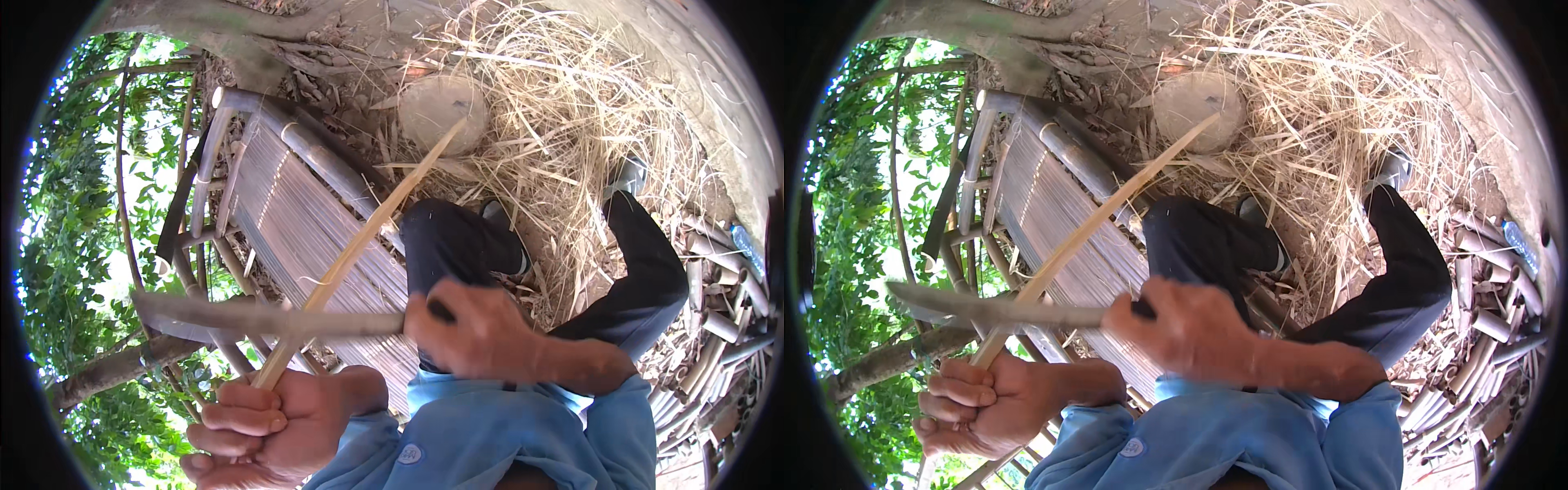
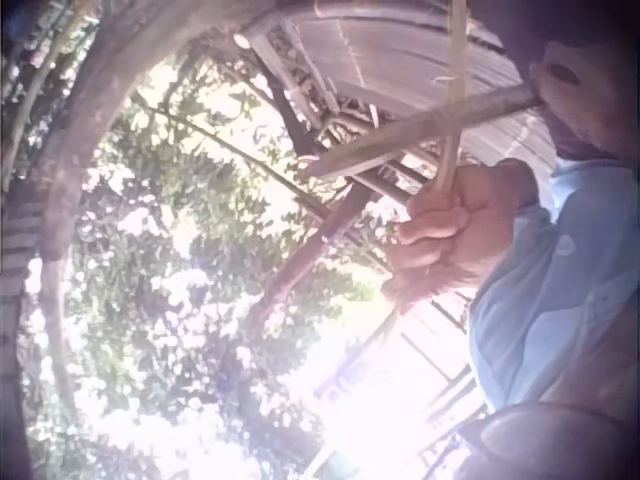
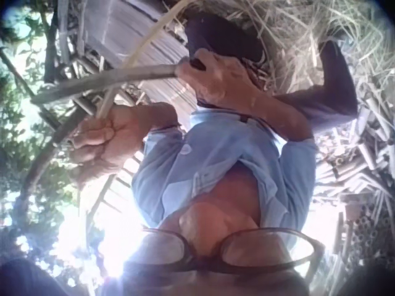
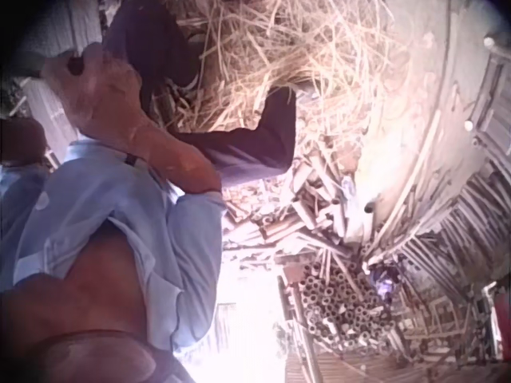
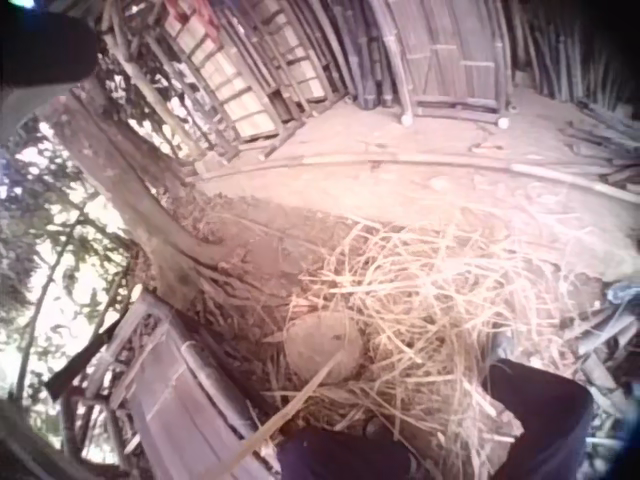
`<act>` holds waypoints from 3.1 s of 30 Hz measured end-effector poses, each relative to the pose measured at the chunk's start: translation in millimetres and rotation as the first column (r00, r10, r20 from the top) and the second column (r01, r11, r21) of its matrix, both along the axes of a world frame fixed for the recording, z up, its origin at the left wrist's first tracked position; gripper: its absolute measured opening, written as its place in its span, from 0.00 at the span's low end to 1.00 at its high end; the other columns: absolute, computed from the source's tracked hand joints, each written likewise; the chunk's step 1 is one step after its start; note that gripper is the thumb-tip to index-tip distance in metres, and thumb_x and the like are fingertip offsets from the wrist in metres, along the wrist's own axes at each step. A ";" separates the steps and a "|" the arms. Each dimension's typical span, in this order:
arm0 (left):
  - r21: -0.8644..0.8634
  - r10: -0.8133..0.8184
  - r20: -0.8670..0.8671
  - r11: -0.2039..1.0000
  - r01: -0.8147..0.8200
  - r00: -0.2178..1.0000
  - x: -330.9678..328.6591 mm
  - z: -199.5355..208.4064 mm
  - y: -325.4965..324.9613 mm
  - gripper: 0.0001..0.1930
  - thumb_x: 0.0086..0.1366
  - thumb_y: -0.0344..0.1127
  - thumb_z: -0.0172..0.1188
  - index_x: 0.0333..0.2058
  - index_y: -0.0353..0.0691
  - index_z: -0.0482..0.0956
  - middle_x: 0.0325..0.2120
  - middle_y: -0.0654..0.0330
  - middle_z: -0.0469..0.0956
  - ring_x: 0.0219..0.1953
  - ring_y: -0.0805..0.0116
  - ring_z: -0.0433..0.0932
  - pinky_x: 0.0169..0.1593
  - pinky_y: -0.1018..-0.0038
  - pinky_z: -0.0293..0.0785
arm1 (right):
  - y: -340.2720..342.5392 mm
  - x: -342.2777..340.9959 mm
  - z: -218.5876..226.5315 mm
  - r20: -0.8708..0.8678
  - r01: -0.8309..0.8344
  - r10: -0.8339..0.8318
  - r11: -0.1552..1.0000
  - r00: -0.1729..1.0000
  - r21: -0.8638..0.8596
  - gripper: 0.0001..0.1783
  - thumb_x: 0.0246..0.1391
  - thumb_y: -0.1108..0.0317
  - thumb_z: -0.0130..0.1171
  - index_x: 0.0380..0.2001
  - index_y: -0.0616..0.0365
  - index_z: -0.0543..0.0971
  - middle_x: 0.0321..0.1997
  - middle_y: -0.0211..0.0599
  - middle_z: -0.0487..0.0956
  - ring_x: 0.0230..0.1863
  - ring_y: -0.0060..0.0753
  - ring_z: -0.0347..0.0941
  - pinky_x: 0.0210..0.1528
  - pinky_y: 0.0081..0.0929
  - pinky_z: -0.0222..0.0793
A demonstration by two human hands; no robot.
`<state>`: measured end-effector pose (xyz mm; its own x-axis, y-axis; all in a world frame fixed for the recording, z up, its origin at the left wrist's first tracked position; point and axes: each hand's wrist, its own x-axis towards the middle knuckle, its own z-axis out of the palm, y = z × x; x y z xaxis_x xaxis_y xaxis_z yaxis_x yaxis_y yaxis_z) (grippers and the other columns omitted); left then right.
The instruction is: The person shaves a strip of bamboo using a knife while sitting on a wooden bench. They hold the bamboo strip with one hand and pull the knife along its length to remove thin shavings, move a partially assembled bamboo mat, and continue smoothing the strip.
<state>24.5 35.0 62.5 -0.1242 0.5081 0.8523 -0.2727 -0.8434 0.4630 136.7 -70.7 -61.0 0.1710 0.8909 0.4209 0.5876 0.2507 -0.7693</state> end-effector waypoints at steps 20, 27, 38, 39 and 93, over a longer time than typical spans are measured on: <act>0.062 0.161 0.093 0.984 -0.167 0.983 -0.9 3.9 31.7 0.14 0.82 0.43 0.38 0.35 0.46 0.63 0.19 0.73 0.55 0.13 0.84 0.57 0.13 0.87 0.54 | 66.5 63.3 -211.7 0.102 0.257 -0.238 0.924 0.966 -0.281 0.08 0.58 0.75 0.60 0.39 0.54 0.73 0.30 0.46 0.76 0.20 0.42 0.76 0.16 0.38 0.72; 0.067 0.418 0.031 0.905 -0.420 0.908 -16.6 1.0 62.3 0.14 0.81 0.37 0.40 0.32 0.45 0.65 0.20 0.74 0.56 0.15 0.83 0.56 0.16 0.85 0.53 | 68.7 85.7 -303.9 -0.107 0.220 -0.341 0.783 0.934 -0.582 0.15 0.59 0.66 0.57 0.49 0.50 0.73 0.31 0.51 0.78 0.31 0.55 0.79 0.32 0.48 0.75; -0.196 -0.366 0.250 0.888 0.417 0.896 -28.8 14.4 47.7 0.11 0.66 0.42 0.49 0.29 0.43 0.65 0.22 0.65 0.56 0.22 0.68 0.55 0.31 0.68 0.57 | 41.9 120.0 -306.6 0.129 0.345 -0.375 0.592 0.918 -0.728 0.18 0.64 0.65 0.54 0.56 0.52 0.69 0.29 0.59 0.78 0.35 0.64 0.78 0.36 0.56 0.70; -0.160 -0.392 0.292 0.880 0.448 0.873 -19.3 14.2 46.3 0.11 0.67 0.42 0.50 0.29 0.43 0.64 0.22 0.65 0.57 0.22 0.68 0.55 0.31 0.68 0.58 | 44.5 119.0 -280.3 0.109 0.332 -0.361 0.642 0.926 -0.691 0.16 0.63 0.65 0.56 0.52 0.56 0.70 0.27 0.56 0.79 0.31 0.63 0.77 0.33 0.55 0.71; -0.070 -0.412 0.115 0.905 0.421 0.904 -18.1 9.8 51.4 0.25 0.76 0.52 0.52 0.19 0.48 0.62 0.15 0.73 0.54 0.16 0.80 0.57 0.20 0.78 0.52 | 34.6 130.3 -384.6 0.103 0.365 -0.417 0.617 0.903 -0.697 0.20 0.64 0.66 0.50 0.59 0.48 0.69 0.33 0.55 0.81 0.35 0.62 0.79 0.39 0.57 0.74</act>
